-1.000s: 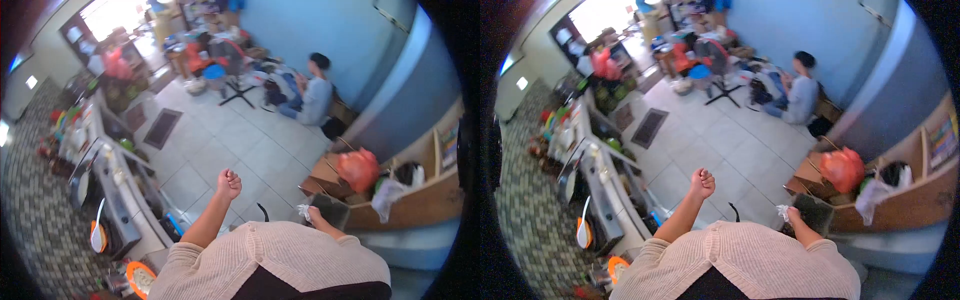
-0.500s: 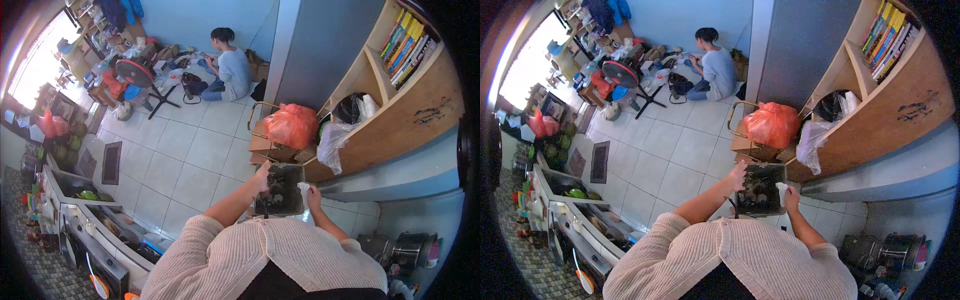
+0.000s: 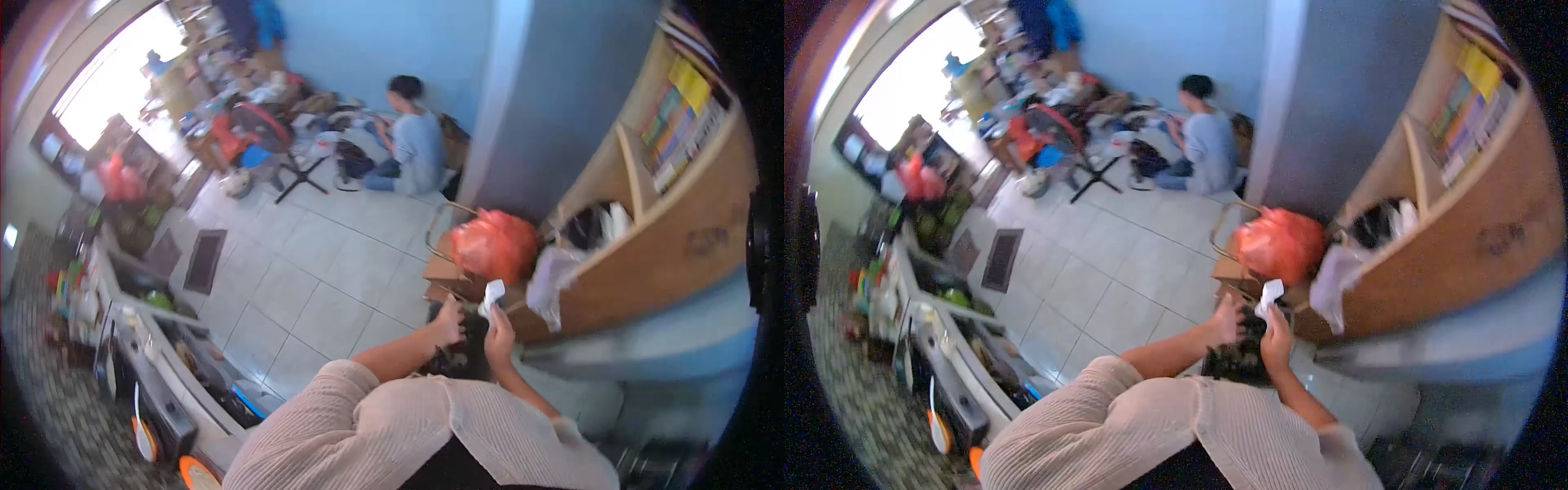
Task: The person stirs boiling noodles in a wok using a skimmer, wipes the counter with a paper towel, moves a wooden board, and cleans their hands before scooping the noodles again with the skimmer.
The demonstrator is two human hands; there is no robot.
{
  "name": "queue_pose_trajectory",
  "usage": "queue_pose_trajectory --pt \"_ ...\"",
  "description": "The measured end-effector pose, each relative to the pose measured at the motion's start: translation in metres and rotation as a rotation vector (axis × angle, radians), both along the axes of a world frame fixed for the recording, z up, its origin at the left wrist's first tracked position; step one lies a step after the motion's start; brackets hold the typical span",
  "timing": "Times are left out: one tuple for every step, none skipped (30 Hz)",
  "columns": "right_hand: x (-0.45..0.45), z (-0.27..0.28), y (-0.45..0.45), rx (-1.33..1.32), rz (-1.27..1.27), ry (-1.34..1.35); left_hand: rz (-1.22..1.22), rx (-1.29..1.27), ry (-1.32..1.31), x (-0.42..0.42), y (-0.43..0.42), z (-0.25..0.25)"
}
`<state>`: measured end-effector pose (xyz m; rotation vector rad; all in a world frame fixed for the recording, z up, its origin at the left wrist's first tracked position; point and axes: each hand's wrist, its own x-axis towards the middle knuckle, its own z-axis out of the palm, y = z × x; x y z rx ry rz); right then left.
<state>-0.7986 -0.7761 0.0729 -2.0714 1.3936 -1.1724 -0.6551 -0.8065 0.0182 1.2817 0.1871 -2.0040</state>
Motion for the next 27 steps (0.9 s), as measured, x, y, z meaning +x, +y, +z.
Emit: queue_pose_trajectory --pt "0.005 -0.005 0.003 -0.068 0.158 0.077 -0.14 -0.33 -0.019 0.005 0.008 0.006" --pt "0.009 -0.01 0.007 -0.132 0.323 0.139 -0.173 -0.5 -0.06 0.009 0.015 0.004" --pt "-0.003 -0.056 -0.004 0.074 0.285 0.112 -0.188 -0.666 -0.105 0.012 0.021 0.003" --pt "-0.016 -0.104 -0.014 0.281 0.227 0.085 -0.279 -0.631 -0.033 0.008 0.018 -0.008" --pt "-0.029 -0.15 -0.024 0.471 0.156 0.067 -0.365 -0.605 0.042 0.01 0.007 -0.016" --pt "-0.035 -0.132 -0.022 0.362 0.027 0.351 -0.412 -0.58 -0.01 0.033 0.007 0.006" --pt "-0.023 -0.123 -0.021 0.746 -0.244 -0.449 -0.459 -0.554 -0.059 0.056 0.006 0.028" --pt "-0.022 -0.108 -0.039 0.634 -0.353 -0.481 -0.473 -0.5 -0.229 0.082 0.025 0.073" --pt "-0.02 -0.09 -0.061 0.443 -0.369 -0.352 -0.304 -0.725 -0.312 0.098 0.034 0.061" --pt "-0.014 -0.074 -0.084 0.268 -0.378 -0.227 -0.511 -0.956 -0.613 0.14 0.046 0.046" --pt "0.0 -0.058 -0.104 0.152 -0.379 -0.139 -0.601 -1.106 -0.97 0.182 0.053 -0.034" --pt "0.02 -0.047 -0.122 0.072 -0.37 -0.086 -0.658 -1.19 -1.375 0.224 0.06 -0.108" --pt "0.045 -0.038 -0.138 0.021 -0.353 -0.044 -0.686 -0.736 -1.269 0.264 0.103 -0.096" --pt "0.069 -0.029 -0.15 -0.013 -0.331 -0.017 -0.769 -0.681 -1.266 0.315 0.131 -0.161" --pt "0.096 -0.025 -0.158 -0.034 -0.3 0.005 -0.43 -0.391 -1.032 0.353 0.187 -0.204" --pt "0.123 -0.028 -0.167 -0.043 -0.273 0.025 -0.095 -0.125 -0.772 0.376 0.252 -0.167" --pt "0.151 -0.033 -0.17 -0.039 -0.238 0.046 0.108 0.0 -0.751 0.39 0.303 -0.126" --pt "0.18 -0.039 -0.168 -0.024 -0.199 0.067 0.318 0.134 -0.631 0.414 0.349 -0.183" --pt "0.21 -0.051 -0.165 0.015 -0.15 0.101 0.396 0.231 -0.644 0.428 0.394 -0.191" --pt "0.24 -0.063 -0.161 0.07 -0.089 0.141 0.493 0.174 -0.583 0.438 0.442 -0.186" --pt "0.273 -0.081 -0.153 0.15 -0.006 0.184 0.605 0.237 -0.538 0.441 0.474 -0.164" --pt "0.309 -0.1 -0.139 0.254 0.092 0.238 0.709 0.305 -0.489 0.447 0.5 -0.145" --pt "0.349 -0.122 -0.121 0.383 0.216 0.301 0.72 0.326 -0.483 0.455 0.519 -0.139" --pt "0.392 -0.146 -0.099 0.531 0.359 0.374 0.938 0.397 -0.391 0.455 0.539 -0.146" --pt "0.441 -0.169 -0.075 0.704 0.51 0.442 1.155 0.465 -0.302 0.457 0.559 -0.152" --pt "0.485 -0.185 -0.05 0.867 0.622 0.469 1.16 0.486 -0.311 0.463 0.572 -0.152" --pt "0.523 -0.189 -0.025 1.014 0.675 0.462 1.279 0.428 -0.24 0.474 0.574 -0.15"
